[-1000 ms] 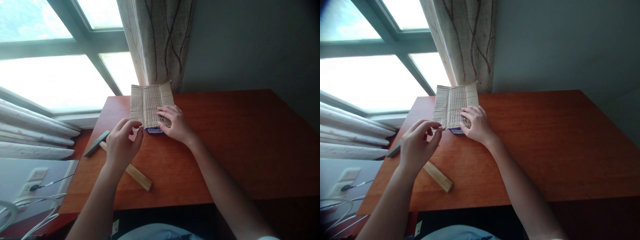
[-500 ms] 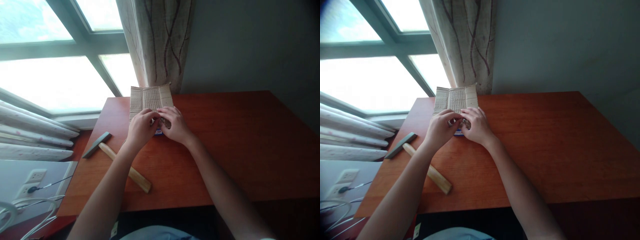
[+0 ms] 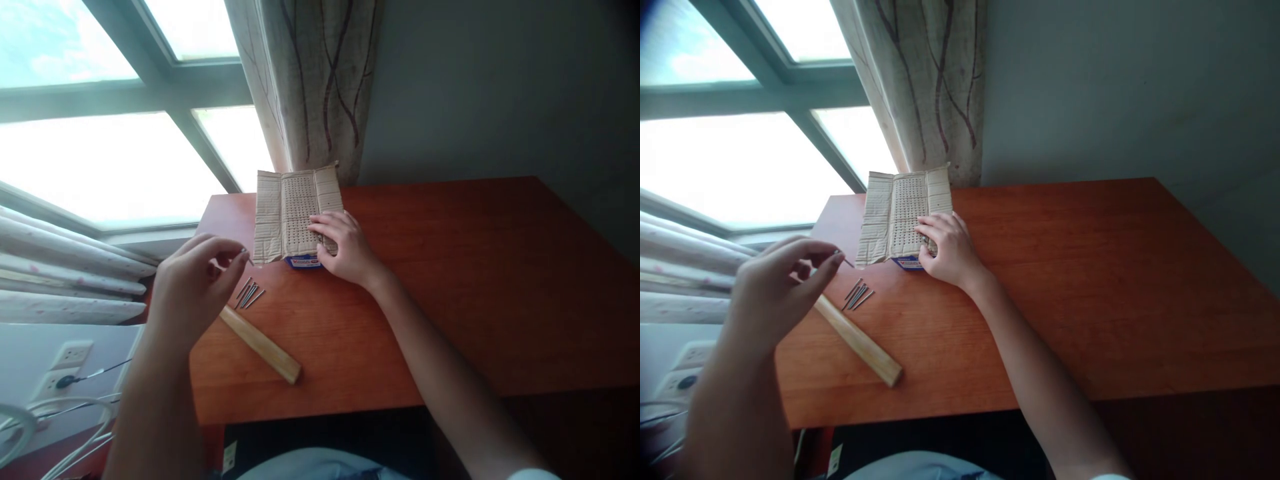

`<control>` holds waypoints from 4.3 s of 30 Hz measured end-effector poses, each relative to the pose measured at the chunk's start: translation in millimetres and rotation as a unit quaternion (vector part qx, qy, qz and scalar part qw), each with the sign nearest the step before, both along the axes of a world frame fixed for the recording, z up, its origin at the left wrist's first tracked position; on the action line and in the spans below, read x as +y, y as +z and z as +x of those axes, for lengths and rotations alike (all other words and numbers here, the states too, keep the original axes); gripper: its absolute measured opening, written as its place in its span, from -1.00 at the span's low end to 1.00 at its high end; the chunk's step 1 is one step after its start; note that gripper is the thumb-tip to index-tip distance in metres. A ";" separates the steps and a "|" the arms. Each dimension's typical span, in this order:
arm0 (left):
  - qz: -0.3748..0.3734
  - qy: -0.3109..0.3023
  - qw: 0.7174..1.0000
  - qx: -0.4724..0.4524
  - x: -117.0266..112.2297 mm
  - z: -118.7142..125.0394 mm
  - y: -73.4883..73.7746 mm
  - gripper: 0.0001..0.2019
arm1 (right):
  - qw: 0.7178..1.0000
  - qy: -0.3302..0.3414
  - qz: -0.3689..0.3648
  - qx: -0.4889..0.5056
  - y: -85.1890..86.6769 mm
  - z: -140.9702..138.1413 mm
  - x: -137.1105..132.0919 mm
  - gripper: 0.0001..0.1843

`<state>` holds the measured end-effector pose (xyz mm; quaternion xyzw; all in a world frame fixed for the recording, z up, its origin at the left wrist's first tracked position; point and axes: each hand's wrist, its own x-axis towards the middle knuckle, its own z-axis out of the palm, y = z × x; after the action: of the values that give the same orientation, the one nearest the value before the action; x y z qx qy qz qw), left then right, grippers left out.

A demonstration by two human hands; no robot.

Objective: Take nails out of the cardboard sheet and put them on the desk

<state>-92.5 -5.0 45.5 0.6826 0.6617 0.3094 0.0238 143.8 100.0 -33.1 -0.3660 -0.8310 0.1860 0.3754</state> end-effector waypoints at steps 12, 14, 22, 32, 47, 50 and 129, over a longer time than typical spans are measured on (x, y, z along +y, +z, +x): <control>-0.250 0.012 0.959 0.132 -26.3 0.6 -67.8 -0.73 | 1.000 -0.003 0.009 -0.002 0.8 0.5 -0.5 -0.59; -0.243 0.022 0.959 0.144 -26.9 1.7 -69.9 -0.71 | 1.000 -0.004 0.008 -0.004 0.7 0.6 -0.5 -0.59; -0.193 0.063 0.968 0.147 -30.6 -3.9 -71.8 -0.73 | 1.000 -0.002 0.004 -0.003 -0.9 0.4 0.6 -0.59; 0.025 0.088 0.988 -0.123 -18.0 22.0 -38.6 -0.81 | 1.000 0.004 0.003 -0.007 0.8 1.3 0.7 -0.58; -0.048 -0.104 0.993 0.029 66.7 79.8 -35.4 -0.81 | 1.000 -0.009 0.000 0.004 -3.1 -1.1 0.8 -0.40; 0.018 -0.116 0.992 -0.042 69.5 81.1 -35.3 -0.84 | 1.000 -0.015 -0.002 0.001 -4.3 -1.7 0.6 -0.40; -0.093 0.009 0.995 -0.020 -36.3 4.5 -71.3 -0.80 | 0.989 -0.045 0.057 0.132 4.9 7.4 -0.6 -0.75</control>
<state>-88.0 -41.3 -25.9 0.6653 0.6929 0.2602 0.0976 151.2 99.4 -28.1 -0.3531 -0.7662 0.1675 0.5101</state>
